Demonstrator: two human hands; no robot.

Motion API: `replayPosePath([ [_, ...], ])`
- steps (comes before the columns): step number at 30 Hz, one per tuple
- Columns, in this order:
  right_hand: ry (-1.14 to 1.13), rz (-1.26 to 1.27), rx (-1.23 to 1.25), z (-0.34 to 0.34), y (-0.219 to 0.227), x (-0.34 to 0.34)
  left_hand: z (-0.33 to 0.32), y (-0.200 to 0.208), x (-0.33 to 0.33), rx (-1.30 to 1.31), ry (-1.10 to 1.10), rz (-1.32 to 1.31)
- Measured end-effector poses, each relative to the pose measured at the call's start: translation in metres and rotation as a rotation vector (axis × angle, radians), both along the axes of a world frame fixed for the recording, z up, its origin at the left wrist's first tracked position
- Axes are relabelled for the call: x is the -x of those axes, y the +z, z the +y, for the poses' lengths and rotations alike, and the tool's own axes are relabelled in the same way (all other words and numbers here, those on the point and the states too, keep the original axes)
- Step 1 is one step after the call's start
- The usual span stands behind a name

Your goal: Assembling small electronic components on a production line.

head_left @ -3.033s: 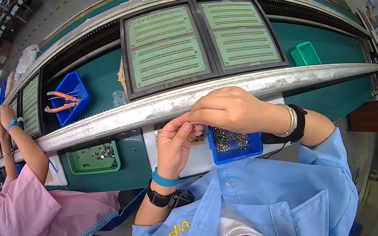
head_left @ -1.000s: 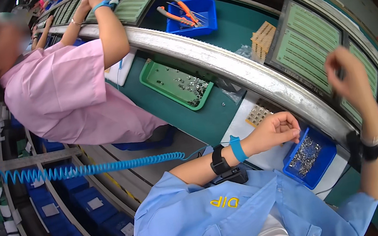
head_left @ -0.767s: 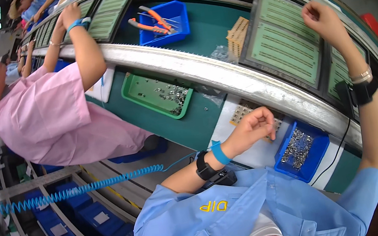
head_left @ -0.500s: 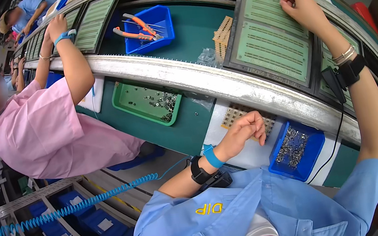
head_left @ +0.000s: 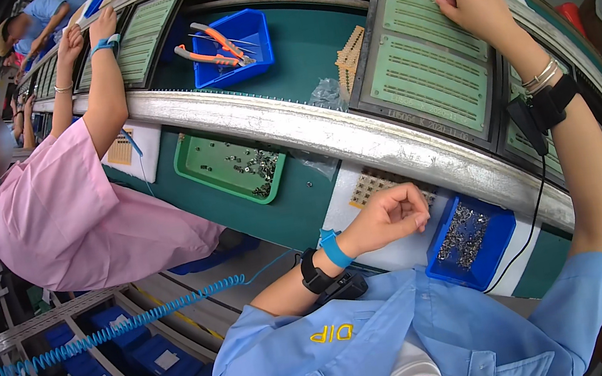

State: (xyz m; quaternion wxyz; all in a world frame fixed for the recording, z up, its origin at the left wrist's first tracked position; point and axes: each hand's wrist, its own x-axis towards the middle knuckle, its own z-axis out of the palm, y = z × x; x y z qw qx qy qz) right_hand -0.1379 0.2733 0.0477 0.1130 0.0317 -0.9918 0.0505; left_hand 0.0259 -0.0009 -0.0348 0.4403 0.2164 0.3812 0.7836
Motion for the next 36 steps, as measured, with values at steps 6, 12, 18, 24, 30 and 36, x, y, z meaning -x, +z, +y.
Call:
replayPosePath([
  [6,-0.011,0.119,-0.143,0.006,0.004,-0.019,0.005,0.018,-0.002,-0.032,-0.031,0.150],
  [12,0.320,-0.262,0.782,-0.083,0.050,-0.133,-0.021,0.021,0.007,0.032,0.190,0.140],
  [18,0.135,-0.507,1.659,-0.109,0.015,-0.225,0.004,0.023,0.002,-0.258,0.315,0.173],
  [24,0.021,-0.548,2.049,-0.120,0.001,-0.235,0.010,0.031,-0.012,-0.184,0.259,0.035],
  [30,0.112,-0.525,2.137,-0.116,-0.011,-0.235,0.011,0.032,-0.011,-0.110,0.264,-0.042],
  [36,0.138,-0.442,1.777,-0.105,-0.011,-0.235,0.009,0.034,-0.006,0.038,0.339,0.376],
])
